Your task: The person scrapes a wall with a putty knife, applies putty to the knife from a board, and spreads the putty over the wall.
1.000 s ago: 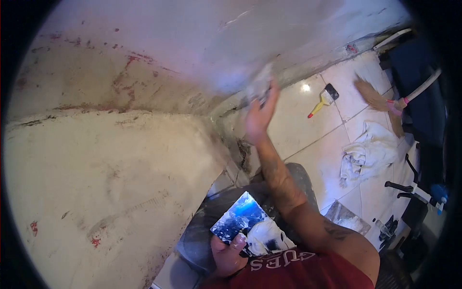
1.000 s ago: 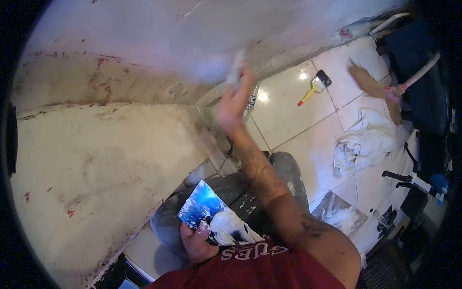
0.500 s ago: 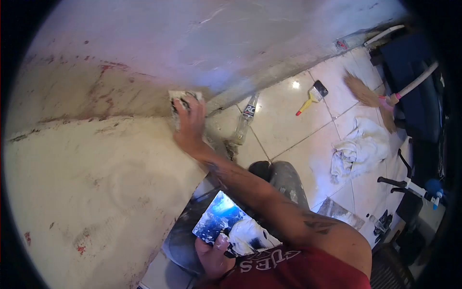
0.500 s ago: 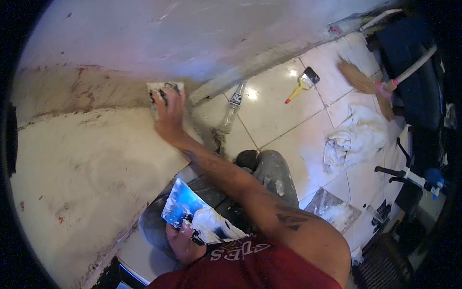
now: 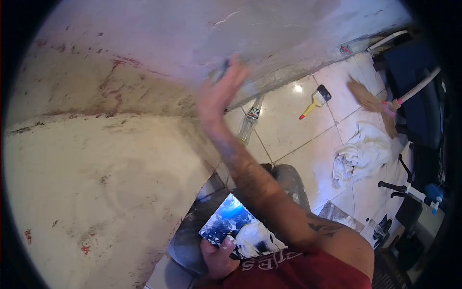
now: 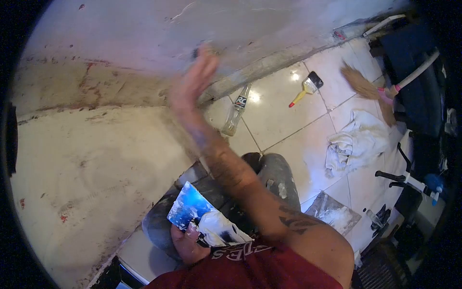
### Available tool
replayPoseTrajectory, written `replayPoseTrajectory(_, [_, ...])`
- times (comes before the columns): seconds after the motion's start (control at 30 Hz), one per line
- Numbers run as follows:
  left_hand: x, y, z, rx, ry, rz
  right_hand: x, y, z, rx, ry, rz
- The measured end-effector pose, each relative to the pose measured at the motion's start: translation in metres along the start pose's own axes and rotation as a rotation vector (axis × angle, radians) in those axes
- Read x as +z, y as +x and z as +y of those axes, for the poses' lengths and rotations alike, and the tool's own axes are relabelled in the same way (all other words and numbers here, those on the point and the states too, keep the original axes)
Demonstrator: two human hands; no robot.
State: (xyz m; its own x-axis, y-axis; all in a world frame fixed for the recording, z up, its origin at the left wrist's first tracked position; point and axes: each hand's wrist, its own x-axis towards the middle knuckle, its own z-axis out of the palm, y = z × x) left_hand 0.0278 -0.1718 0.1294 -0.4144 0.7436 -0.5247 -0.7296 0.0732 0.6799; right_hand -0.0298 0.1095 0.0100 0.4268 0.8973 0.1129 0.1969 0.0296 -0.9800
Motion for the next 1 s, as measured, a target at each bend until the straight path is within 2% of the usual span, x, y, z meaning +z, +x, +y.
replayPoseTrajectory(0.07, [0.0,-0.001,0.0,0.007,0.006,-0.003,0.01,-0.042,-0.018,-0.181,-0.125,-0.033])
replayPoseTrajectory(0.17, [0.001,-0.001,0.001,0.017,0.024,0.004,-0.002,-0.071,-0.022,-0.308,0.061,-0.24])
replayPoseTrajectory(0.27, [-0.005,-0.003,0.001,-0.018,0.047,0.033,-0.023,-0.076,0.021,-0.38,0.168,-0.319])
replayPoseTrajectory(0.33, [0.005,-0.002,0.006,-0.059,0.029,0.038,-0.046,-0.047,0.06,-0.351,0.211,-0.196])
replayPoseTrajectory(0.37, [0.002,-0.004,0.004,-0.049,0.041,0.048,-0.05,-0.023,0.081,-0.185,0.214,-0.027])
replayPoseTrajectory(0.4, [0.002,-0.003,0.004,-0.031,0.041,0.043,-0.061,0.015,0.092,0.038,0.151,0.054])
replayPoseTrajectory(0.43, [0.002,-0.004,0.003,-0.02,0.041,0.038,-0.071,0.055,0.111,-0.008,0.033,0.152])
replayPoseTrajectory(0.5, [0.003,-0.004,0.002,-0.012,0.047,0.029,-0.076,0.118,0.135,-0.047,0.091,0.196])
replayPoseTrajectory(0.6, [0.002,-0.001,0.003,-0.014,0.048,0.023,-0.059,0.134,0.118,0.007,0.017,0.213])
replayPoseTrajectory(0.7, [0.004,-0.001,0.002,-0.044,0.06,0.042,-0.031,0.099,0.078,0.072,-0.096,0.195])
replayPoseTrajectory(0.77, [0.001,-0.001,0.0,-0.05,0.146,0.092,-0.012,0.058,0.049,0.021,-0.106,0.189])
replayPoseTrajectory(0.83, [0.007,0.0,0.003,-0.087,0.1,0.071,0.002,0.011,0.025,-0.058,-0.078,0.106])
replayPoseTrajectory(0.9, [0.009,-0.002,0.006,-0.095,0.07,0.043,0.005,-0.038,-0.007,-0.149,-0.07,-0.011])
replayPoseTrajectory(1.0, [-0.002,-0.001,0.001,-0.081,0.048,0.008,-0.009,-0.08,-0.03,-0.241,0.151,-0.3])
